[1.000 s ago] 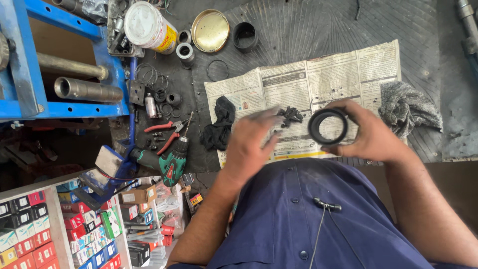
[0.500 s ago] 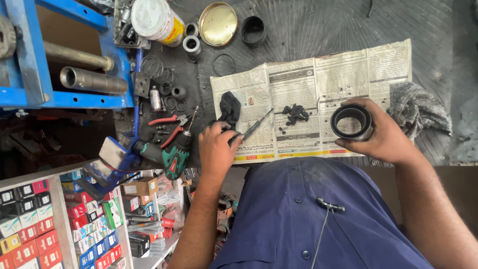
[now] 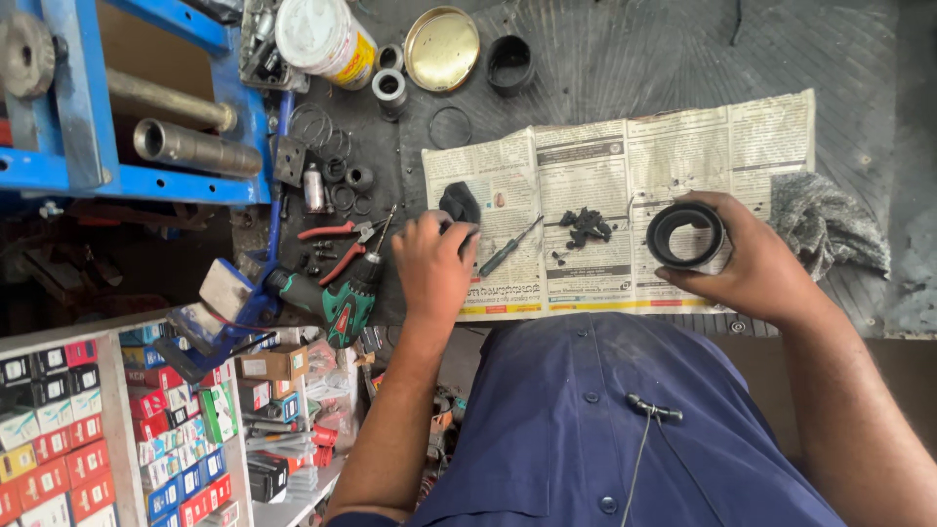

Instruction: The person sits at a workshop bench and wipes greasy black automotive components, including a rubber boot, a metal cylinder, and a coil spring, using a dark cloth over spread newspaper. They set cleaned parts aside on the bench and continue wiping remaining pieces by hand.

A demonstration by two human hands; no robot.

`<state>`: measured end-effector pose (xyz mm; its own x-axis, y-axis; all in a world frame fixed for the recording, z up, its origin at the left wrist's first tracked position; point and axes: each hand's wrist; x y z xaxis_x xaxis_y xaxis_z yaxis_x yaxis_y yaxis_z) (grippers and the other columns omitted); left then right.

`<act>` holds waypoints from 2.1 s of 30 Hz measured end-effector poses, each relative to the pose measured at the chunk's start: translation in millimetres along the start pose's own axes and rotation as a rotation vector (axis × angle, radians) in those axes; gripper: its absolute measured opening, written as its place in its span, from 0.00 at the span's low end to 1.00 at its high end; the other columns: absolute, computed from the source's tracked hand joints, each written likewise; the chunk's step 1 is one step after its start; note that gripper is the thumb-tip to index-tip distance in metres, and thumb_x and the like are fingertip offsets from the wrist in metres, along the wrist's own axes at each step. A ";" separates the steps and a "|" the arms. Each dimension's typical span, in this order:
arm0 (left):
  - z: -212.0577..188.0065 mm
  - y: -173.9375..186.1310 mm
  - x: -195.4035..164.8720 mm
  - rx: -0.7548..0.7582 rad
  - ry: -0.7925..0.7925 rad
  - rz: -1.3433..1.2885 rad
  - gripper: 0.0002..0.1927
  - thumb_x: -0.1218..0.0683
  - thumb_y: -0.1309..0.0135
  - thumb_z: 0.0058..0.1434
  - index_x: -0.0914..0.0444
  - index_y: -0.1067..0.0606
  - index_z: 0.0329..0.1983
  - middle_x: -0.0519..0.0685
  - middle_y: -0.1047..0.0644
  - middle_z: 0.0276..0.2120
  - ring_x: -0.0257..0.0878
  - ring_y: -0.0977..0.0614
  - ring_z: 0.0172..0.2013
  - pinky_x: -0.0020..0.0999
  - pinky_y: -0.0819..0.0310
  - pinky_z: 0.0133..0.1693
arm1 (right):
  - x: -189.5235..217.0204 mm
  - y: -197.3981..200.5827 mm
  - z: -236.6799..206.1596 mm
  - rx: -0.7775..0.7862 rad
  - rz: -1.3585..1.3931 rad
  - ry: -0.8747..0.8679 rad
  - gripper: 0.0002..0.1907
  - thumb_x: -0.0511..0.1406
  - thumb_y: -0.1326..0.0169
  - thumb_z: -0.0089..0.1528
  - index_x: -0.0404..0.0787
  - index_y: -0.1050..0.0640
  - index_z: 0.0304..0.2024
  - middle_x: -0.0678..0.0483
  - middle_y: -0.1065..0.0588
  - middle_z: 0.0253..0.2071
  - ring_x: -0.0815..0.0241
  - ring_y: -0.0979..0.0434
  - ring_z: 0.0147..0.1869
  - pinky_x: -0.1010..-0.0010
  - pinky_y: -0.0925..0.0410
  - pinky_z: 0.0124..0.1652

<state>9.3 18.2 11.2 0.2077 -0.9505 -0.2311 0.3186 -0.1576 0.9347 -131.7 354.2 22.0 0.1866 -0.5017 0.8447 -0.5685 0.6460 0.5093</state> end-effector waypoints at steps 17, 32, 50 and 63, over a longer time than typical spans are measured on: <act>7.9 3.4 15.3 -0.523 0.470 -0.977 0.20 0.59 0.44 0.72 0.67 0.36 0.62 0.54 0.28 0.52 0.40 0.24 0.51 0.33 0.28 0.56 | -0.2 -13.5 -8.0 0.075 0.093 0.020 0.43 0.37 0.27 0.44 0.36 0.29 0.60 0.48 0.23 0.55 0.56 0.23 0.61 0.66 0.32 0.58; 20.3 -18.7 -50.0 0.094 -0.132 -0.419 0.11 0.58 0.40 0.64 0.60 0.26 0.49 0.49 0.20 0.44 0.48 0.16 0.39 0.39 0.21 0.40 | -3.6 -15.5 -11.0 0.063 0.110 -0.017 0.43 0.37 0.28 0.44 0.35 0.29 0.61 0.46 0.23 0.55 0.55 0.23 0.60 0.65 0.31 0.57; -25.9 -7.9 -14.8 0.158 0.089 -0.120 0.20 0.51 0.33 0.53 0.61 0.26 0.46 0.53 0.23 0.41 0.53 0.21 0.42 0.47 0.27 0.41 | 3.2 -17.3 -4.0 0.059 0.062 -0.031 0.43 0.37 0.27 0.44 0.37 0.29 0.61 0.46 0.23 0.55 0.55 0.22 0.60 0.65 0.31 0.57; -25.4 -2.7 15.9 0.153 0.242 -0.827 0.15 0.64 0.48 0.68 0.65 0.28 0.58 0.55 0.19 0.46 0.43 0.15 0.45 0.34 0.22 0.47 | 35.9 -15.9 2.0 0.000 -0.114 0.022 0.41 0.39 0.28 0.47 0.41 0.28 0.61 0.46 0.25 0.54 0.48 0.21 0.58 0.61 0.29 0.52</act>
<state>35.3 10.3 -1.8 0.1613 -0.4356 -0.8856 0.3296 -0.8220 0.4644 -117.6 324.7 43.9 0.2674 -0.5588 0.7850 -0.5429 0.5857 0.6019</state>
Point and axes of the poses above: each hand's wrist, its own z-axis towards the middle knuckle, its own y-axis out of the back of the hand, x = y × z
